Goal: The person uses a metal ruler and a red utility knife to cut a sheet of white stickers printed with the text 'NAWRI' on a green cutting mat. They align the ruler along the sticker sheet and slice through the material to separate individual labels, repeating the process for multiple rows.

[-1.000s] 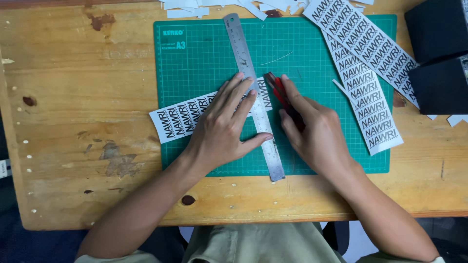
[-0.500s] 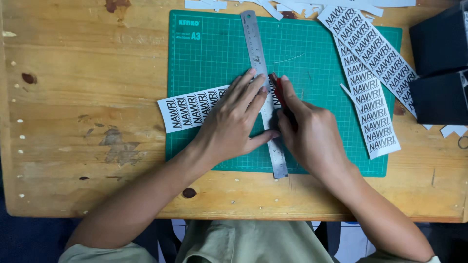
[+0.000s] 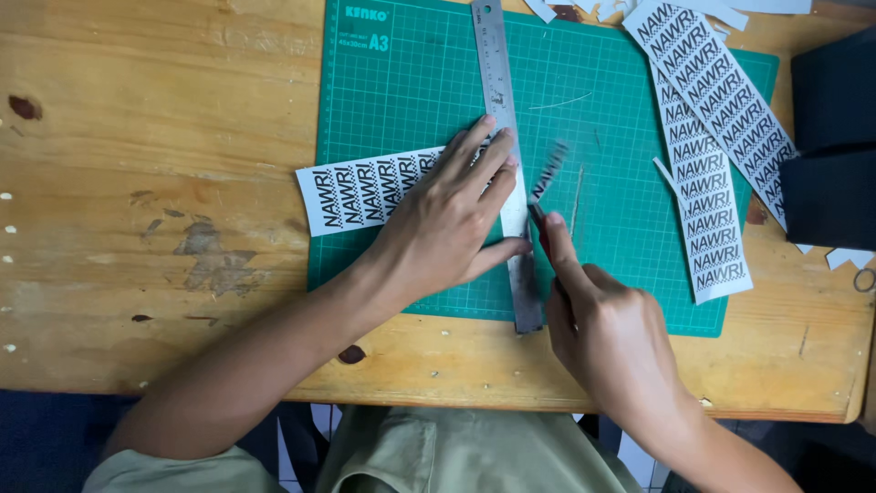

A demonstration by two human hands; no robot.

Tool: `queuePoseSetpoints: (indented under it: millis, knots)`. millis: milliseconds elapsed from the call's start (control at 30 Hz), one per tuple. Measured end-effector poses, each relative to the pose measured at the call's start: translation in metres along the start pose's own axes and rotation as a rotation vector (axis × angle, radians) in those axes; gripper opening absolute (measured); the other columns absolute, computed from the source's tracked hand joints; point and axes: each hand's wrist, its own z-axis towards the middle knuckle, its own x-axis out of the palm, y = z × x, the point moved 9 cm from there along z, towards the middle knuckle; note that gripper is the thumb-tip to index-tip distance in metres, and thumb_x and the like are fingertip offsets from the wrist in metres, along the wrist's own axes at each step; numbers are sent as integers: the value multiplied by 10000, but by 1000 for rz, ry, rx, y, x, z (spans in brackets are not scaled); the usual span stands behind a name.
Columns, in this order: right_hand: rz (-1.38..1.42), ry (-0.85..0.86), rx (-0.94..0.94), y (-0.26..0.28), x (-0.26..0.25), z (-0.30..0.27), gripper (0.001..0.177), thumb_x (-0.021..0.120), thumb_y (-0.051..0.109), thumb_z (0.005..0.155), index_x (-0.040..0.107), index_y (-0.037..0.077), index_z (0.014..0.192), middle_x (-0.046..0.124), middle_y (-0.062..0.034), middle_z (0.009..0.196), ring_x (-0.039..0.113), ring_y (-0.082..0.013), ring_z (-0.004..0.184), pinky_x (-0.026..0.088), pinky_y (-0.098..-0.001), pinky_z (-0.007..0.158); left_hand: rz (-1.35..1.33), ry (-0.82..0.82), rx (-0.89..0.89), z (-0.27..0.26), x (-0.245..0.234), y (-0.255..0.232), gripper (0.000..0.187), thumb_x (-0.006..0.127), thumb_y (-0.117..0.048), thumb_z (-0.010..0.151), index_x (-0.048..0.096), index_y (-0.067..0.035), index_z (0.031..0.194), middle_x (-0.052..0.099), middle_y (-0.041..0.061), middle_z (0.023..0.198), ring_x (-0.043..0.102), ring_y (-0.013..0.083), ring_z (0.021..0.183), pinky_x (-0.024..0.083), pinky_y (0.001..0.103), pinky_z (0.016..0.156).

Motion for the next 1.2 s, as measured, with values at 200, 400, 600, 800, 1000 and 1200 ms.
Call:
queuePoseSetpoints:
  millis: [200, 400, 600, 800, 1000, 1200]
  knots:
    - [116, 201, 251, -36, -35, 7, 803, 738, 271, 990, 537, 248, 1767, 833, -283, 864, 791, -503, 675, 525, -517, 600, -96, -36, -1, 0, -5, 2, 870, 911, -624, 1005, 649, 94, 1421, 574, 314, 1592, 487, 486, 1576, 425, 578, 1355]
    - [230, -398, -16, -71, -90, 50, 422, 780, -16, 1152, 677, -100, 1553, 792, -274, 1263, 750, -378, 1021, 574, -475, 886, -169, -16, -13, -5, -13, 4, 768, 933, -517, 998, 647, 63, 1412, 547, 292, 1621, 468, 484, 1601, 447, 600, 1338]
    - [374, -228, 265, -123, -55, 56, 383, 744, 96, 1059, 681, 59, 1435, 772, -60, 1169, 680, -168, 776, 507, -360, 760, -69, -68, 26, -3, -16, 3, 823, 891, -601, 1031, 666, 31, 1507, 594, 280, 1545, 540, 469, 1511, 479, 657, 1273]
    - [339, -186, 261, -124, -34, 57, 412, 943, 202, 994, 696, 102, 1309, 829, -54, 1153, 690, -239, 835, 494, -391, 773, 12, 16, 176, -3, -1, -27, 969, 814, -796, 1052, 514, -173, 1731, 520, 247, 1740, 475, 485, 1639, 411, 697, 1330]
    - [356, -235, 260, -122, -28, 61, 413, 944, 174, 975, 716, 110, 1314, 790, -43, 1092, 635, -227, 789, 491, -384, 782, -25, 53, 156, -2, 7, -28, 936, 710, -828, 1048, 601, -146, 1680, 501, 279, 1737, 448, 513, 1631, 339, 742, 1338]
    - [668, -259, 307, -120, -26, 64, 347, 943, 139, 1020, 694, 117, 1260, 712, 6, 989, 492, -73, 697, 422, -257, 604, -89, -20, 125, -1, -1, -24, 880, 815, -702, 1073, 579, -110, 1679, 555, 248, 1708, 526, 473, 1609, 393, 707, 1344]
